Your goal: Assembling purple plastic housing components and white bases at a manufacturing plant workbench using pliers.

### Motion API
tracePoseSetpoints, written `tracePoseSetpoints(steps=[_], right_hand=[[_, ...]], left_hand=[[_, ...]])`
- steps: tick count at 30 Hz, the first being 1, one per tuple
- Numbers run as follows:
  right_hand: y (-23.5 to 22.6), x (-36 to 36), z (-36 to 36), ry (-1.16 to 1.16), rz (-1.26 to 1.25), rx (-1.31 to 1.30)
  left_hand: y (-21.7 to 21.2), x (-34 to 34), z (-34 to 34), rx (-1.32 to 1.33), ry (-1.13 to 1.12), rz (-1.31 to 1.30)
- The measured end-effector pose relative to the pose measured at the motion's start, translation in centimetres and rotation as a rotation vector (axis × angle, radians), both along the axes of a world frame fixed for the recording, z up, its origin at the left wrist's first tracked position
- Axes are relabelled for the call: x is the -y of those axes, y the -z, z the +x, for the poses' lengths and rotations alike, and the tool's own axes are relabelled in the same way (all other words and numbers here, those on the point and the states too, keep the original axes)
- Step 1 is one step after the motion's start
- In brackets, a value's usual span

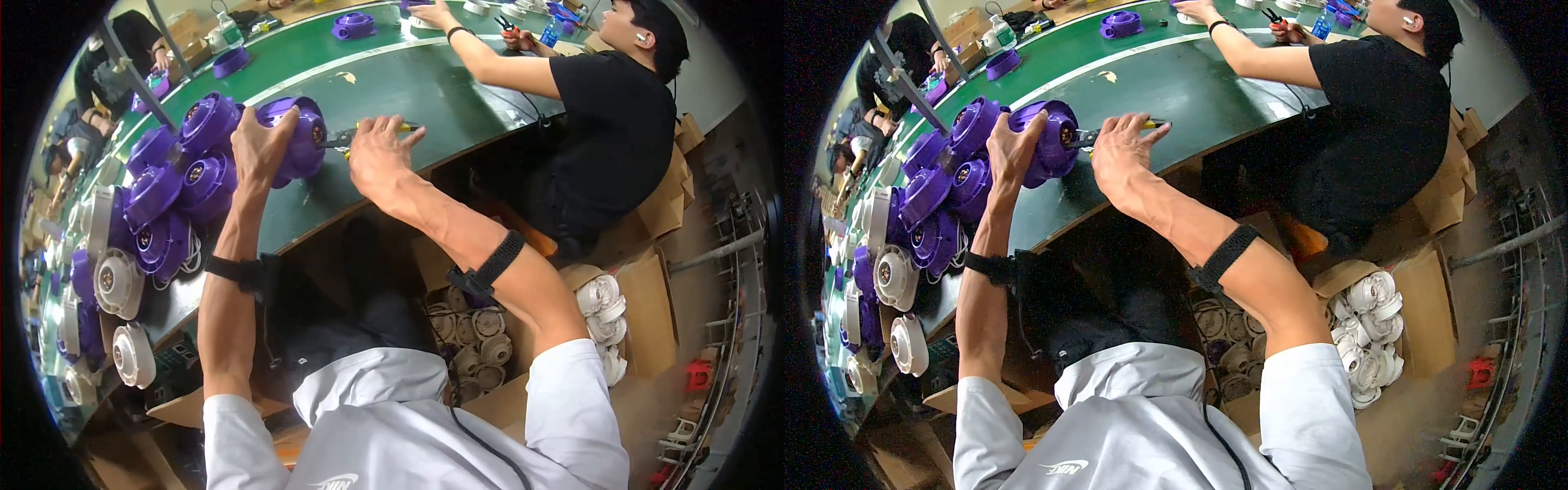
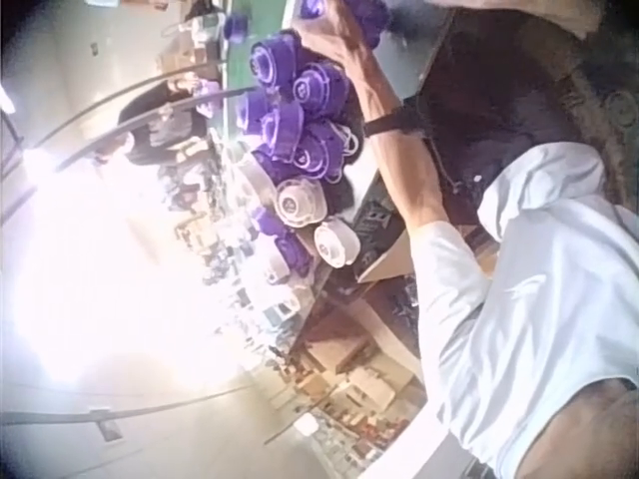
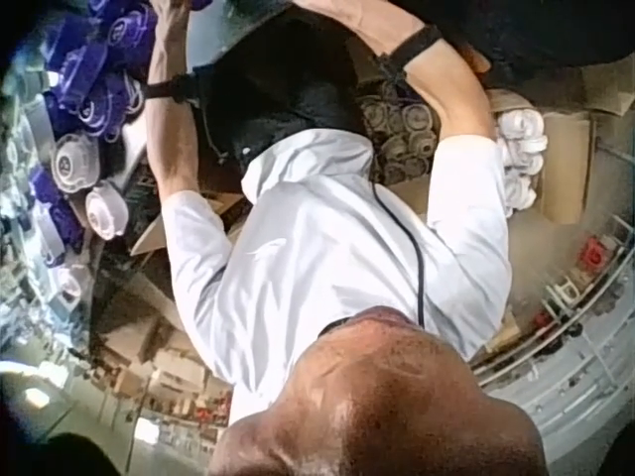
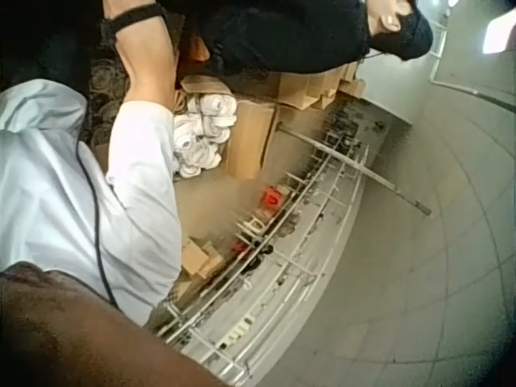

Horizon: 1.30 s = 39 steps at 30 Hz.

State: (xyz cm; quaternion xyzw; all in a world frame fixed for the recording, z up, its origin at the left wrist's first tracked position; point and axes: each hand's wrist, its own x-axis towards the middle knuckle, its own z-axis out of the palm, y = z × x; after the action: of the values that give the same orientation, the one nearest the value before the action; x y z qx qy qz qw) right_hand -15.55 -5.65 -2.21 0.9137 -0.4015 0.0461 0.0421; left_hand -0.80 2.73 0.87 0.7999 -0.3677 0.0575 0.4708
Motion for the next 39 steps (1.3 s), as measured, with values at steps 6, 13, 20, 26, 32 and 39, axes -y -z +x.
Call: tracePoseSetpoints(steps=[6, 13, 20, 26, 32, 39], right_hand=[[0.0, 0.5, 0.0, -0.096, -0.425, 0.001], [-0.3, 1.3, 0.1, -0.182, -0.467, -0.09], [-1.1, -0.1, 0.0, -0.098, -0.377, -0.078], [-0.9, -0.3, -0.9, -0.143, -0.43, -0.066], [-0.4, 0.2, -0.8, -0.161, -0.461, -0.007], [-0.5, 0.9, 0.1, -0.125, -0.418, 0.043]], left_hand=[[-0.2, -0.5, 1.1, -0.087, -0.047, 0.043], [-0.3, -0.3, 2.0, -0.185, 0.002, 0.125], [-0.1, -0.3, 1.9, -0.146, -0.026, 0.079], [0.0, 0.0, 2.9, -0.171, 0.028, 0.151], [-0.9, 0.2, 2.5, -0.186, 0.067, 0.201], [-0.2, 0.5, 3.2, -0.073, 0.05, 0.107]])
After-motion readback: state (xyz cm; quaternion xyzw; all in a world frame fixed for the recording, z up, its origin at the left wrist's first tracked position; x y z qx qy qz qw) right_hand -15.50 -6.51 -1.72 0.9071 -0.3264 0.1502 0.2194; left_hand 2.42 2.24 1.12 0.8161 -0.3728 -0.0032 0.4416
